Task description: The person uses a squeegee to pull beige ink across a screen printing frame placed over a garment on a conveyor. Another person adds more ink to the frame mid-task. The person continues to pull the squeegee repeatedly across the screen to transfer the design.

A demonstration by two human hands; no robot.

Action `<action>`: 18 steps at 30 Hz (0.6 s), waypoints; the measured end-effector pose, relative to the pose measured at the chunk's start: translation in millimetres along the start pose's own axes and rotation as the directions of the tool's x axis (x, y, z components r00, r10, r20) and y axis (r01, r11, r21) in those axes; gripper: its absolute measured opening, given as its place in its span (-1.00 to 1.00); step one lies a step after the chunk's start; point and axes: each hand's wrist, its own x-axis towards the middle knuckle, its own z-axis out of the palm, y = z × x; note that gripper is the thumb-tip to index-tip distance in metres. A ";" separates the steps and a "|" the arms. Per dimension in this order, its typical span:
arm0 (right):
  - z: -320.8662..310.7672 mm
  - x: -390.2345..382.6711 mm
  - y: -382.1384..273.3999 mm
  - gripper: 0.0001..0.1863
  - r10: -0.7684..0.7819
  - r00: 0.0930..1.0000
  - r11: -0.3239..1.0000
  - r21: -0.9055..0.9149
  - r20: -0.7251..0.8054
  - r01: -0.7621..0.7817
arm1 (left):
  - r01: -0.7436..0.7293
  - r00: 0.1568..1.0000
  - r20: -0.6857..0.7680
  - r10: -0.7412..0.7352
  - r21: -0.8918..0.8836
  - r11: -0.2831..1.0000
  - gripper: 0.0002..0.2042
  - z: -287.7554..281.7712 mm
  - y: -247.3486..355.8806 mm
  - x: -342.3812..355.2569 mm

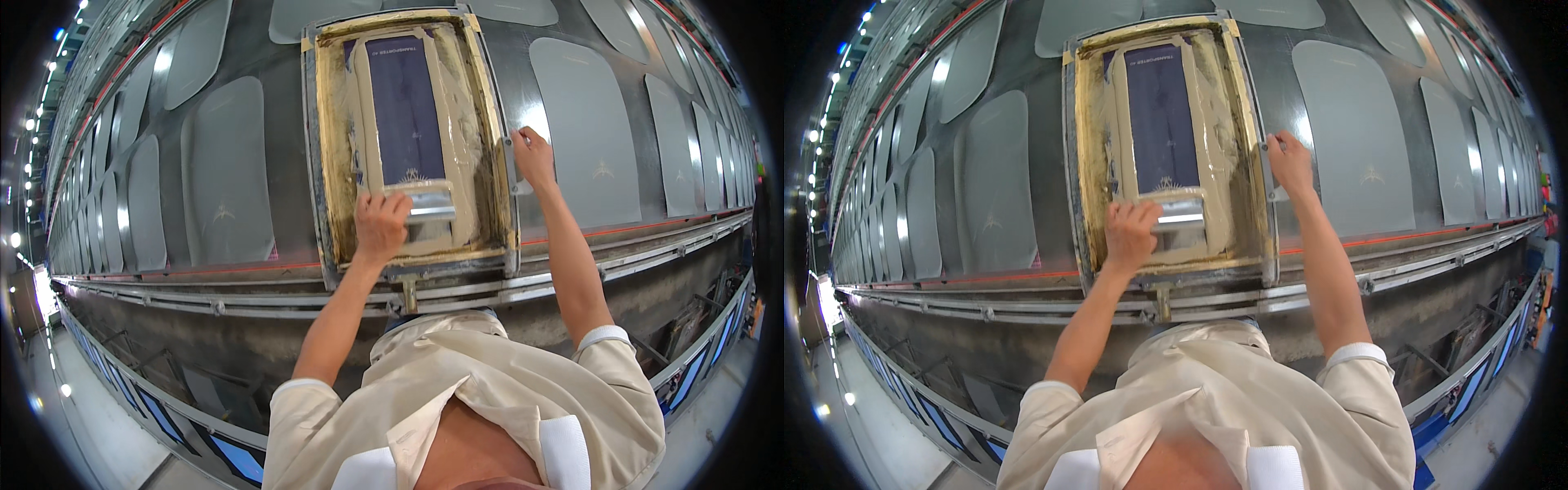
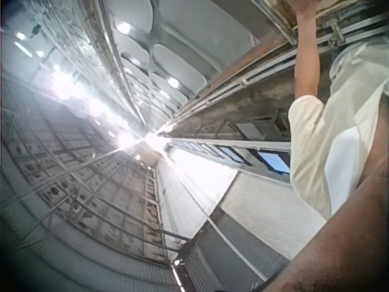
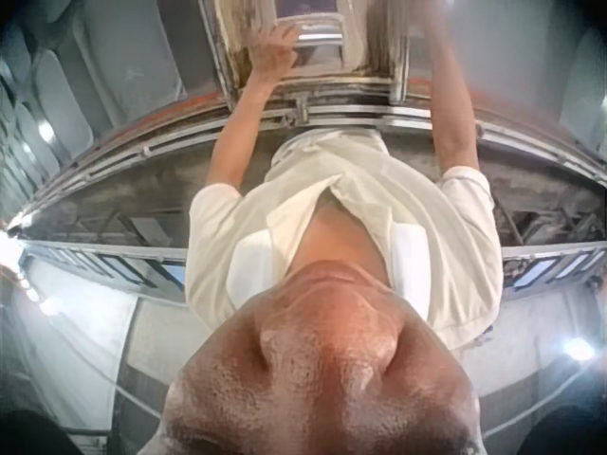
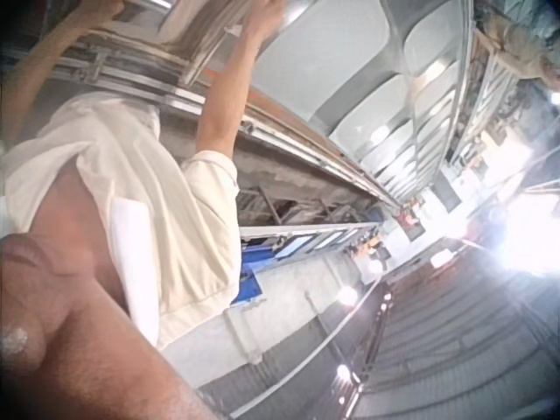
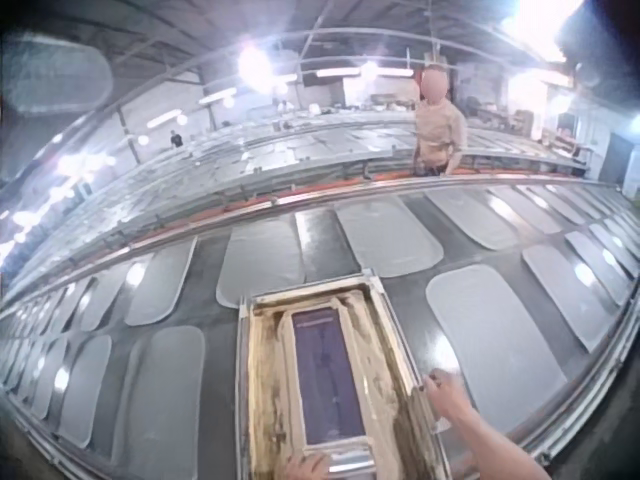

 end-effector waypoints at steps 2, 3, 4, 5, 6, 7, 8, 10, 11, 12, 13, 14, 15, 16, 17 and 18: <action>1.0 33.4 -19.3 -0.64 -0.055 0.994 0.979 -0.190 0.094 0.072 | -0.017 1.000 -0.017 0.018 0.025 1.000 -0.69 11.5 -63.9 64.8; -2.2 47.2 -36.5 -0.62 -0.034 0.984 0.968 -0.240 0.177 0.076 | -0.013 1.000 -0.027 0.014 0.031 0.999 -0.69 20.8 -88.8 90.7; -10.2 55.9 -56.9 -0.61 -0.002 0.966 0.953 -0.293 0.259 0.080 | -0.009 0.999 -0.032 0.010 0.032 0.999 -0.69 30.3 -111.3 113.8; -15.5 66.6 -74.1 -0.59 0.040 0.942 0.934 -0.347 0.333 0.083 | 0.004 1.000 -0.026 -0.003 0.036 0.999 -0.67 37.6 -132.1 140.7; -10.6 84.6 -86.1 -0.56 -0.114 0.950 0.953 -0.240 0.292 0.188 | 0.016 1.000 -0.022 -0.015 0.042 0.999 -0.65 45.2 -152.6 169.9; -3.7 105.1 -98.3 -0.53 -0.259 0.938 0.946 -0.137 0.232 0.295 | -0.011 0.999 -0.032 0.013 0.067 0.998 -0.67 52.4 -171.4 200.9; 6.0 129.6 -113.6 -0.50 -0.418 0.895 0.895 -0.097 0.157 0.435 | -0.037 0.998 -0.039 0.041 0.095 0.995 -0.69 57.2 -186.8 230.4; 31.9 176.4 -157.9 -0.45 -0.654 0.750 0.751 -0.037 0.097 0.659 | -0.008 0.999 0.032 0.006 0.076 0.997 -0.73 59.8 -209.4 276.6; 40.3 196.6 -182.7 -0.44 -0.734 0.671 0.673 -0.019 0.102 0.739 | 0.000 0.998 0.066 -0.004 0.063 0.998 -0.74 58.7 -215.2 296.4; 49.7 218.4 -199.2 -0.45 -0.724 0.654 0.664 -0.033 0.221 0.747 | 0.049 0.989 0.140 -0.052 0.029 0.998 -0.74 53.8 -218.1 315.7; 55.2 235.8 -213.1 -0.46 -0.698 0.634 0.658 -0.050 0.334 0.751 | 0.095 0.972 0.217 -0.091 -0.005 0.995 -0.74 45.8 -217.8 334.6; 61.9 250.1 -230.7 -0.50 -0.633 0.649 0.671 -0.119 0.421 0.732 | 0.151 0.946 0.294 -0.137 -0.026 0.988 -0.73 42.5 -221.9 344.3; 68.4 260.7 -251.3 -0.54 -0.564 0.654 0.668 -0.187 0.503 0.720 | 0.059 0.965 0.258 -0.056 -0.004 0.998 -0.68 45.4 -234.4 354.1; 74.0 270.9 -263.3 -0.58 -0.486 0.660 0.656 -0.260 0.574 0.709 | 0.089 0.953 0.293 -0.077 -0.026 0.996 -0.67 50.5 -244.5 367.2; 84.2 279.7 -266.6 -0.61 -0.471 0.676 0.680 -0.255 0.566 0.687 | 0.122 0.938 0.332 -0.100 -0.046 0.991 -0.66 55.2 -254.3 378.2; 95.2 285.9 -267.1 -0.64 -0.453 0.694 0.705 -0.251 0.560 0.663 | 0.156 0.921 0.371 -0.120 -0.067 0.985 -0.65 57.2 -259.0 384.8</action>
